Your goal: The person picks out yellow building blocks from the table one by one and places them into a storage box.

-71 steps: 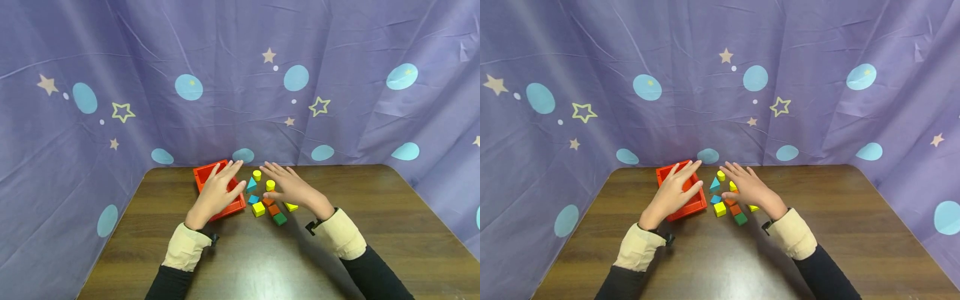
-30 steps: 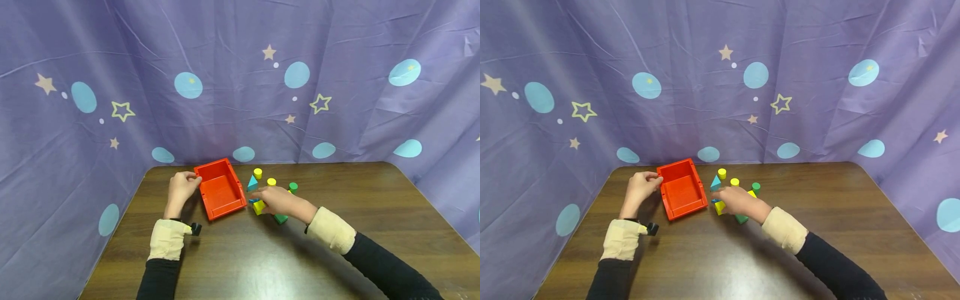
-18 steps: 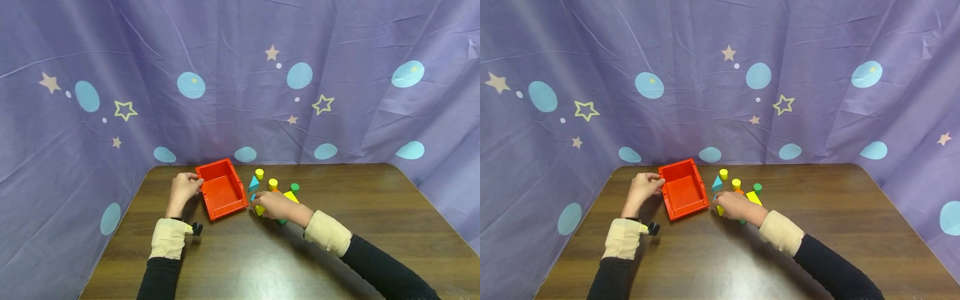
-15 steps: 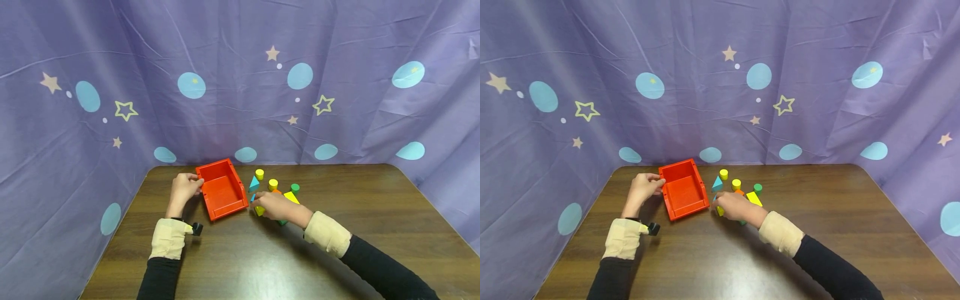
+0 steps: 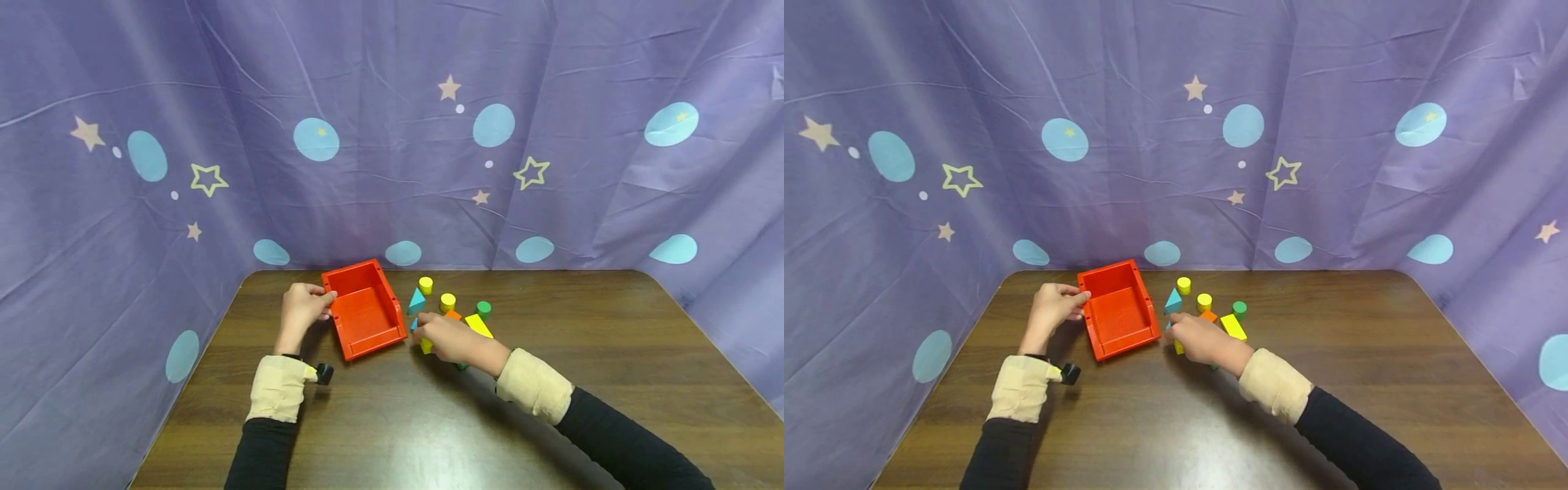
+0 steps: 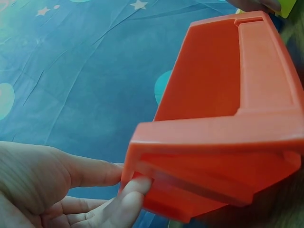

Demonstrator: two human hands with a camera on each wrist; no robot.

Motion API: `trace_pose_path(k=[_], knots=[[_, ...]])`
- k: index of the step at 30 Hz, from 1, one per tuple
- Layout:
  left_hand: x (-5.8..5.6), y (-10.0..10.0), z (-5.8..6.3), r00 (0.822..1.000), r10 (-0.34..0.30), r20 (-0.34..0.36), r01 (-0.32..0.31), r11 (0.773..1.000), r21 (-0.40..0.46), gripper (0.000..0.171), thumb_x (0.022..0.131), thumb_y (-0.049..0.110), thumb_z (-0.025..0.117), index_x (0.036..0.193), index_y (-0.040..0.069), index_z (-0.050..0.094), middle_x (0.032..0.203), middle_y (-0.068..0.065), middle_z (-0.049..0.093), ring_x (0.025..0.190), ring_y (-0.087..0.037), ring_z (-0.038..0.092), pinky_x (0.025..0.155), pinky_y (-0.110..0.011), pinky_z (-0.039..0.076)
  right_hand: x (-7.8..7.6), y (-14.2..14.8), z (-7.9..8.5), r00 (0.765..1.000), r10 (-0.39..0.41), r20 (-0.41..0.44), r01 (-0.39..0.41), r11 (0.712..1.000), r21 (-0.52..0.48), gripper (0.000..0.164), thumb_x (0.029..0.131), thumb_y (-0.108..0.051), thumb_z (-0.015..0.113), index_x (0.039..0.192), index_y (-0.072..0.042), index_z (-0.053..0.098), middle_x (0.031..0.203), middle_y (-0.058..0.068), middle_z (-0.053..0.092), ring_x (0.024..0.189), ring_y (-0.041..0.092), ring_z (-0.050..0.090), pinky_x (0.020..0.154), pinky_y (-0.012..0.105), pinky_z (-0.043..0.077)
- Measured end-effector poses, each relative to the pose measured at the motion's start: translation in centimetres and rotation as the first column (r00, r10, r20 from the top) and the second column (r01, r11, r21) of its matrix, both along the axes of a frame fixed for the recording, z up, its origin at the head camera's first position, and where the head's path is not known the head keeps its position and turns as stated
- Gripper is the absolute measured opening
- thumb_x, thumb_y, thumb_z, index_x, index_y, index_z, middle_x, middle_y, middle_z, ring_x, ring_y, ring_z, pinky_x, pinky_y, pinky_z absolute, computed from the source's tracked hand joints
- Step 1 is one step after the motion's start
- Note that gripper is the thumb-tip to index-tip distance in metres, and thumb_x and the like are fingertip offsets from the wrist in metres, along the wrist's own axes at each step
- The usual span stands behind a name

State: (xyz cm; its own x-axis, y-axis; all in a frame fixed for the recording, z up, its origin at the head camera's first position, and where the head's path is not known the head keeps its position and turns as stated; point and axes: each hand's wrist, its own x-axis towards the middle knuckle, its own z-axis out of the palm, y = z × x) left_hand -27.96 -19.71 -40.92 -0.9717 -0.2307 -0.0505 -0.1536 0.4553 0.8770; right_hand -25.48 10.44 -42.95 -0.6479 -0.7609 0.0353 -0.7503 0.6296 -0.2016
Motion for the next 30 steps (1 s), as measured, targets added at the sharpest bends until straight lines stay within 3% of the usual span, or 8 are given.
trace_pose_path(k=[8,15,20,30], knots=[[-0.08,0.07,0.03,1.000,-0.004,0.016,0.004,1.000,0.025,0.038,0.094,0.013,0.073,0.118,-0.015,0.065,0.082,-0.019,0.074,0.046,-0.002,0.062,0.062,-0.033,0.066,-0.02,-0.11,-0.04,1.000,0.002,-0.001,-0.002,1.000,0.006,0.031,0.082,0.014,0.074,0.106,-0.006,0.078,0.105,0.008,0.067,0.089,0.018,0.066,0.059,0.015,0.053],[0.00,0.06,0.04,1.000,-0.008,0.019,0.008,1.000,0.017,0.038,0.094,0.013,0.072,0.120,-0.015,0.063,0.074,-0.009,0.070,0.046,-0.003,0.061,0.062,-0.035,0.066,0.03,-0.05,0.06,1.000,0.008,0.015,-0.008,1.000,0.007,0.031,0.082,0.012,0.076,0.106,-0.006,0.078,0.104,0.009,0.067,0.086,0.017,0.064,0.060,0.015,0.054],[0.01,0.04,0.06,0.999,-0.008,0.032,0.007,0.999,0.032,0.039,0.095,0.013,0.072,0.121,-0.014,0.063,0.076,-0.012,0.071,0.046,-0.003,0.061,0.062,-0.034,0.066,0.09,-0.12,0.17,1.000,0.016,0.008,-0.016,1.000,0.013,0.030,0.081,0.011,0.078,0.106,-0.006,0.078,0.102,0.008,0.068,0.089,0.018,0.067,0.065,0.016,0.057],[-0.27,-0.02,-0.01,0.999,-0.015,0.043,0.012,0.998,0.055,0.039,0.094,0.012,0.072,0.122,-0.015,0.063,0.082,-0.019,0.073,0.047,-0.004,0.062,0.053,-0.022,0.062,-0.03,-0.27,0.04,1.000,0.028,0.010,-0.028,0.999,0.022,0.030,0.081,0.011,0.078,0.106,-0.005,0.078,0.103,0.008,0.070,0.093,0.019,0.069,0.068,0.018,0.059]])
